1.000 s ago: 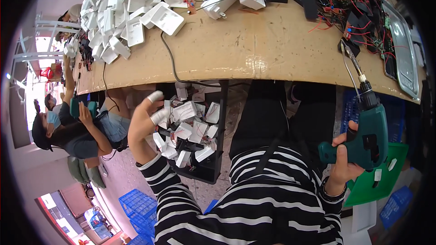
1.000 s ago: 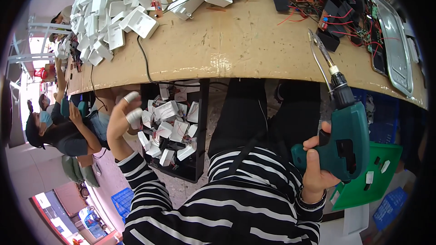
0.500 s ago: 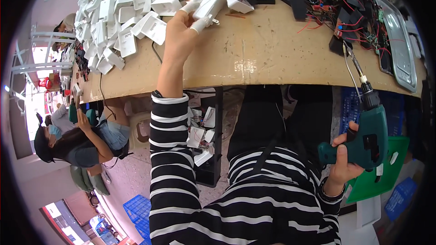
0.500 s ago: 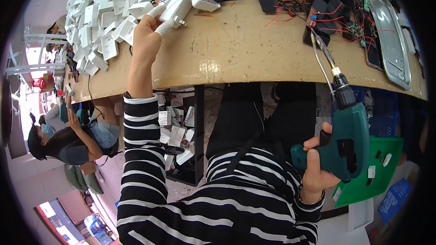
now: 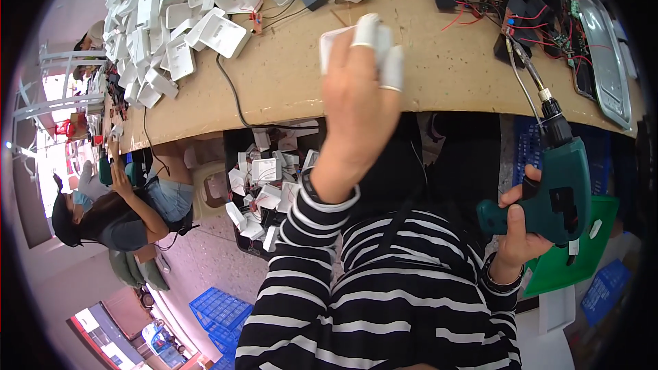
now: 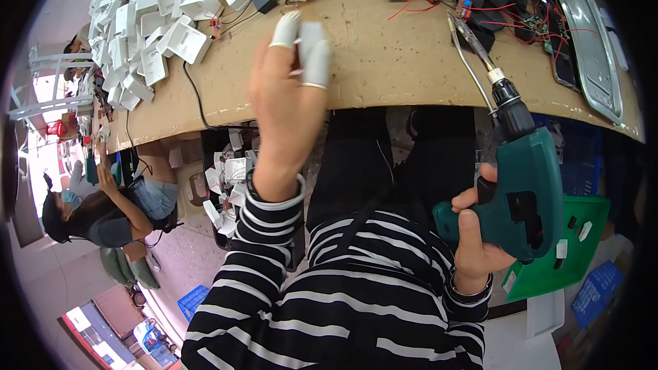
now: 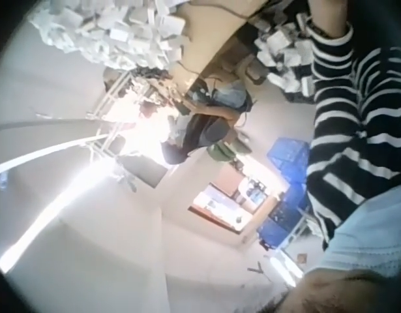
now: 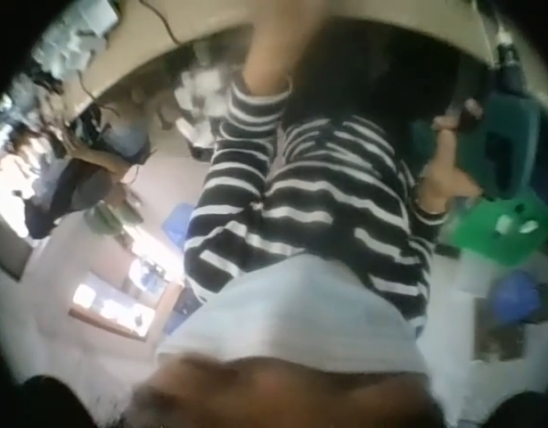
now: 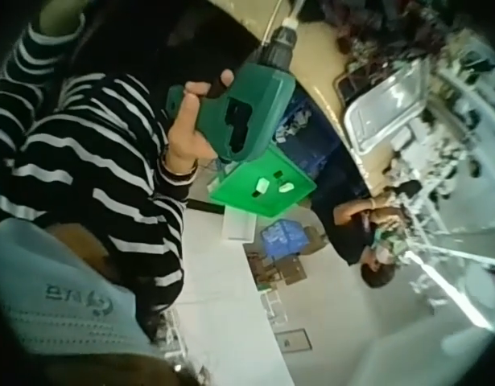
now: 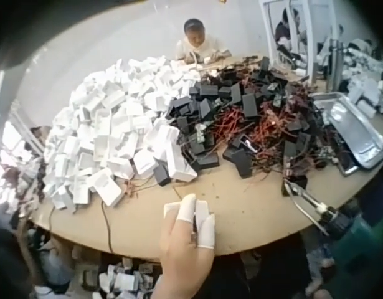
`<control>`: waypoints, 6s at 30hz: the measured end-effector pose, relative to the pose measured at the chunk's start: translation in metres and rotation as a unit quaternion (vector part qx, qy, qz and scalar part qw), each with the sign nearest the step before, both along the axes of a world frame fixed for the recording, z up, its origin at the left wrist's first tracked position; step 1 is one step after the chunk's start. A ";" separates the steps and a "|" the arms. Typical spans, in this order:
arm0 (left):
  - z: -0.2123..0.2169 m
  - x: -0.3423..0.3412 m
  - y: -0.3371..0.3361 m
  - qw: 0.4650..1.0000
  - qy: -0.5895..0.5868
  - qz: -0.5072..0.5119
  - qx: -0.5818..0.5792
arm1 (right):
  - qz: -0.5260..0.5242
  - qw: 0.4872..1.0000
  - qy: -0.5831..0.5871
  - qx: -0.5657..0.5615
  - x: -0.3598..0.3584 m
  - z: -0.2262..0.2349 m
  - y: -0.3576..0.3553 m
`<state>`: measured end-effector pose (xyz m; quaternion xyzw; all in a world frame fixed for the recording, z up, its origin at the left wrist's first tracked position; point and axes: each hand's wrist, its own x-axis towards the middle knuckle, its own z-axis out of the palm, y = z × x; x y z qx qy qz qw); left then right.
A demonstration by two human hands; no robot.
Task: Soldering or welding wires into small plastic housings using a handheld soldering gun at a manual workstation.
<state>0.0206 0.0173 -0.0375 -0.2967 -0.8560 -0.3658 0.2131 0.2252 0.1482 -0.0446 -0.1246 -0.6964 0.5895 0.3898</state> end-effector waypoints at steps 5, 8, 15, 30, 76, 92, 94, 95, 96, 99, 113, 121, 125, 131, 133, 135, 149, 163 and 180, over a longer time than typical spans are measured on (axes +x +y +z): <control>-0.015 0.021 0.036 0.985 -0.040 -0.150 0.079 | -0.018 1.000 -0.002 -0.002 0.004 0.003 -0.002; -0.019 0.025 0.037 0.980 -0.068 -0.167 0.080 | -0.028 1.000 -0.001 -0.002 0.006 0.003 -0.002; -0.017 0.019 0.028 0.987 -0.020 -0.145 0.073 | -0.018 1.000 -0.006 0.004 0.004 0.001 -0.002; 0.015 -0.142 -0.098 0.885 0.119 0.273 -0.358 | -0.003 1.000 0.019 -0.001 0.001 -0.005 0.002; 0.028 -0.121 -0.123 0.939 0.104 0.168 -0.283 | -0.002 1.000 0.013 0.005 -0.003 -0.003 0.002; 0.034 -0.114 -0.103 0.902 -0.225 -0.061 0.363 | 0.030 0.999 0.035 -0.018 -0.008 -0.002 0.001; 0.039 -0.118 -0.105 0.902 -0.205 -0.081 0.371 | 0.028 0.998 0.039 -0.029 -0.010 0.000 -0.001; 0.039 -0.126 -0.109 0.916 -0.149 -0.085 0.362 | 0.025 0.999 0.039 -0.028 -0.010 0.001 -0.001; 0.046 -0.122 -0.109 0.926 -0.114 -0.060 0.356 | 0.019 0.999 0.030 -0.029 -0.009 0.002 0.000; 0.054 -0.109 -0.104 0.939 -0.005 -0.092 0.331 | 0.010 0.999 0.019 -0.037 -0.011 0.005 0.000; -0.014 -0.009 -0.024 0.971 -0.009 -0.228 0.074 | 0.143 0.950 0.087 -0.262 -0.072 -0.003 -0.001; -0.018 -0.009 -0.015 0.975 0.008 -0.209 0.071 | 0.165 0.927 0.110 -0.317 -0.098 -0.010 -0.008; -0.021 -0.007 -0.012 0.977 -0.014 -0.207 0.044 | 0.170 0.925 0.119 -0.317 -0.107 -0.017 -0.007; -0.024 -0.007 -0.006 0.979 0.020 -0.196 0.044 | 0.158 0.924 0.107 -0.331 -0.112 -0.020 -0.006; -0.024 -0.007 -0.005 0.979 0.026 -0.200 0.037 | 0.147 0.921 0.101 -0.346 -0.113 -0.020 -0.006; -0.026 -0.007 -0.003 0.974 0.055 -0.216 0.048 | 0.144 0.921 0.100 -0.348 -0.115 -0.021 -0.005; -0.018 -0.014 0.004 0.982 0.124 -0.139 0.006 | 0.045 0.988 -0.009 -0.146 -0.025 -0.005 -0.004; -0.025 -0.012 0.030 0.986 0.144 -0.075 -0.040 | 0.151 0.974 -0.155 0.068 0.026 -0.007 -0.005; -0.014 -0.010 0.035 0.975 0.176 -0.036 -0.129 | 0.147 0.978 -0.144 0.043 0.001 -0.012 -0.015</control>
